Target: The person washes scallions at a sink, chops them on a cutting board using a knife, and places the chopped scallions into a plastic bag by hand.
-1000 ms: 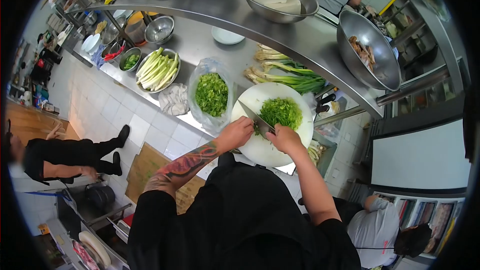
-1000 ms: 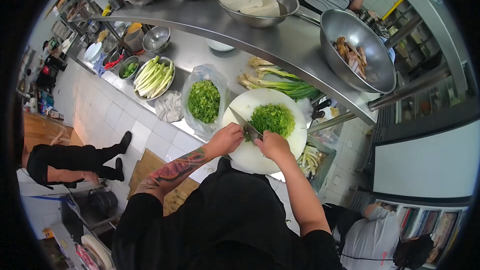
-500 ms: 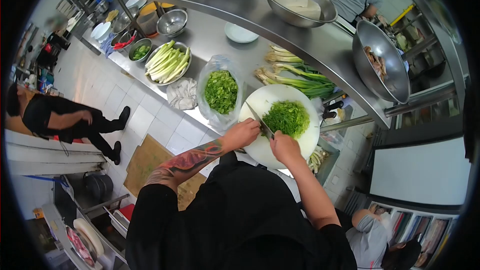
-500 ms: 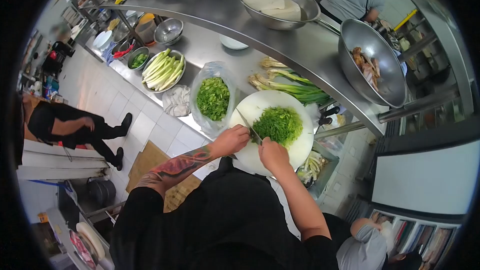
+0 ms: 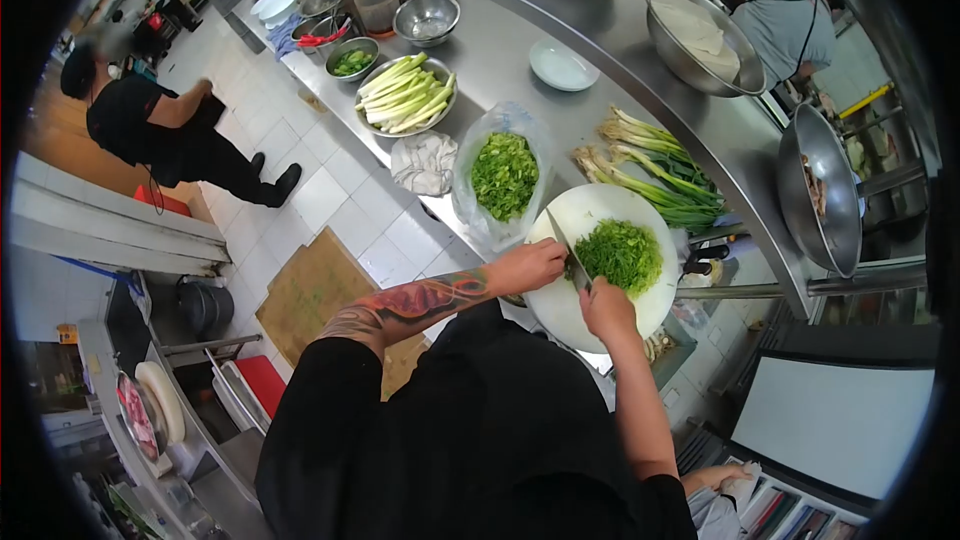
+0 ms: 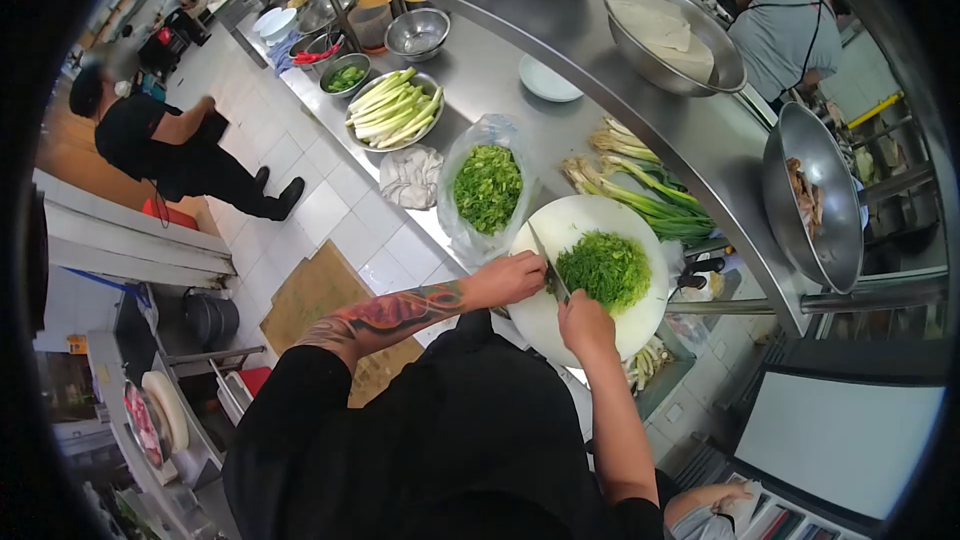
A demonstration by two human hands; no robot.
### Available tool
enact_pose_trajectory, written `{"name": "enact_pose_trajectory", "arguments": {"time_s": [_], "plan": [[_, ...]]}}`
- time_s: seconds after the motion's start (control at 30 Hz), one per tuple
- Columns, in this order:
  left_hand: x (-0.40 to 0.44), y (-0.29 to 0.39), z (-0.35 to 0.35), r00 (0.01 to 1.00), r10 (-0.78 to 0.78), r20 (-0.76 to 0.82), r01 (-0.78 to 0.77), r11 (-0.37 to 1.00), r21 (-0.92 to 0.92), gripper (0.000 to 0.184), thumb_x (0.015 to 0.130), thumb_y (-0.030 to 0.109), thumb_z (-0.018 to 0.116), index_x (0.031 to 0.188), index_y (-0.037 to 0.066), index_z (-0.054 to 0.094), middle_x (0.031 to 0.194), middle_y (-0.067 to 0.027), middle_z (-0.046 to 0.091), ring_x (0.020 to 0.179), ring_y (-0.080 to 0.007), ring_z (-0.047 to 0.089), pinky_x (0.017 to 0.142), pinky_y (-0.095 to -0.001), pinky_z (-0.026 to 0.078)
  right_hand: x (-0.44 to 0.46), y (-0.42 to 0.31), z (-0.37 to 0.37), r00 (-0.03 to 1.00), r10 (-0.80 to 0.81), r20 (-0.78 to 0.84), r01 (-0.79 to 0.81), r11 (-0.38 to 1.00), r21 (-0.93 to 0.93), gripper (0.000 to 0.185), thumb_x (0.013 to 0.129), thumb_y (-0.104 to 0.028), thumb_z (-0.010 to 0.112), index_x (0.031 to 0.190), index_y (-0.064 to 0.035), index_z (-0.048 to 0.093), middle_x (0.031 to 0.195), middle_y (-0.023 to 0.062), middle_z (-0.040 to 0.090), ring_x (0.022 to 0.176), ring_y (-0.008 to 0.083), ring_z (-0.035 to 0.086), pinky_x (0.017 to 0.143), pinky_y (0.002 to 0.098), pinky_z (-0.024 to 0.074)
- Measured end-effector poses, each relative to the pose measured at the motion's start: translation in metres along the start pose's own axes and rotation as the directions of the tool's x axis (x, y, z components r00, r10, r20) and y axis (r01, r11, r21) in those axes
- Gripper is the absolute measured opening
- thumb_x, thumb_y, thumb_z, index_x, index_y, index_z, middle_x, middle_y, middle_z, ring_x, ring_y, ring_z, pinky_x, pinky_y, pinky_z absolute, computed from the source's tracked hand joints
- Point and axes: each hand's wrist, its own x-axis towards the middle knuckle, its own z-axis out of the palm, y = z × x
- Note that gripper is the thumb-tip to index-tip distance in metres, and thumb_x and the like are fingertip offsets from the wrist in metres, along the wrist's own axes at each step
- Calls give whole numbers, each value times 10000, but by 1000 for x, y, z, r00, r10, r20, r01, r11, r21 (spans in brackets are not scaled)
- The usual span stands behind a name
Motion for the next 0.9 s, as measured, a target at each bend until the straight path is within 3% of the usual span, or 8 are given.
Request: {"name": "enact_pose_trajectory", "arguments": {"time_s": [0.27,0.47,0.6,0.67,0.7,0.77,0.8,0.9], "plan": [[0,-4,1,995,95,-36,-93,995,43,83,826,138,709,825,73,657,958,-38,577,984,-232,597,828,-351,564,1,5,-13,999,-39,25,39,999,0,339,1013,-348,613,993,-13,665,931,252,740,917,460,716,820,554,557],[-4,-5,7,998,40,-43,-40,999,22,72,835,143,714,851,93,664,975,-31,594,984,-231,603,822,-352,565,3,16,-1,998,-38,46,39,999,-25,379,1001,-389,631,1002,-12,666,953,260,731,908,429,718,812,552,551],[-1,-4,4,998,42,-54,-42,999,-9,84,836,141,707,877,84,661,1004,-42,597,1003,-238,608,825,-356,571,12,20,-28,976,82,203,-131,962,238,379,994,-397,648,1007,-18,650,912,257,719,854,420,716,785,540,540],[9,-4,4,998,37,-55,-39,999,-31,98,856,127,707,926,77,660,1005,-57,602,972,-264,621,795,-370,574,10,45,-17,993,110,33,-115,954,276,360,994,-378,650,988,-18,641,853,237,715,777,447,698,730,542,538],[11,-6,7,998,34,-56,-36,999,-38,98,856,127,707,926,77,660,1005,-57,602,972,-264,621,795,-370,574,13,64,5,994,15,-108,14,965,263,353,997,-373,647,975,-21,622,810,235,710,740,468,687,694,554,539],[21,-11,16,1000,16,23,-15,1000,-14,113,874,144,697,947,70,653,1042,-69,613,987,-277,629,800,-375,582,5,54,11,988,-14,-156,41,985,171,346,1002,-368,640,979,-24,615,806,237,710,754,471,691,696,564,541],[21,-13,20,1000,31,0,-31,999,-14,134,876,158,710,947,63,648,1057,-78,621,1010,-284,635,809,-377,591,-4,49,16,979,-42,-202,58,995,76,339,1008,-363,632,983,-27,607,803,239,710,768,474,694,699,573,543],[20,-3,15,999,-18,-40,13,994,-105,145,866,143,753,970,51,712,1072,-93,633,1024,-302,632,819,-403,591,-7,40,6,984,-7,-180,14,999,39,324,1018,-352,618,1001,-29,602,811,247,714,782,469,702,714,574,552]]}}
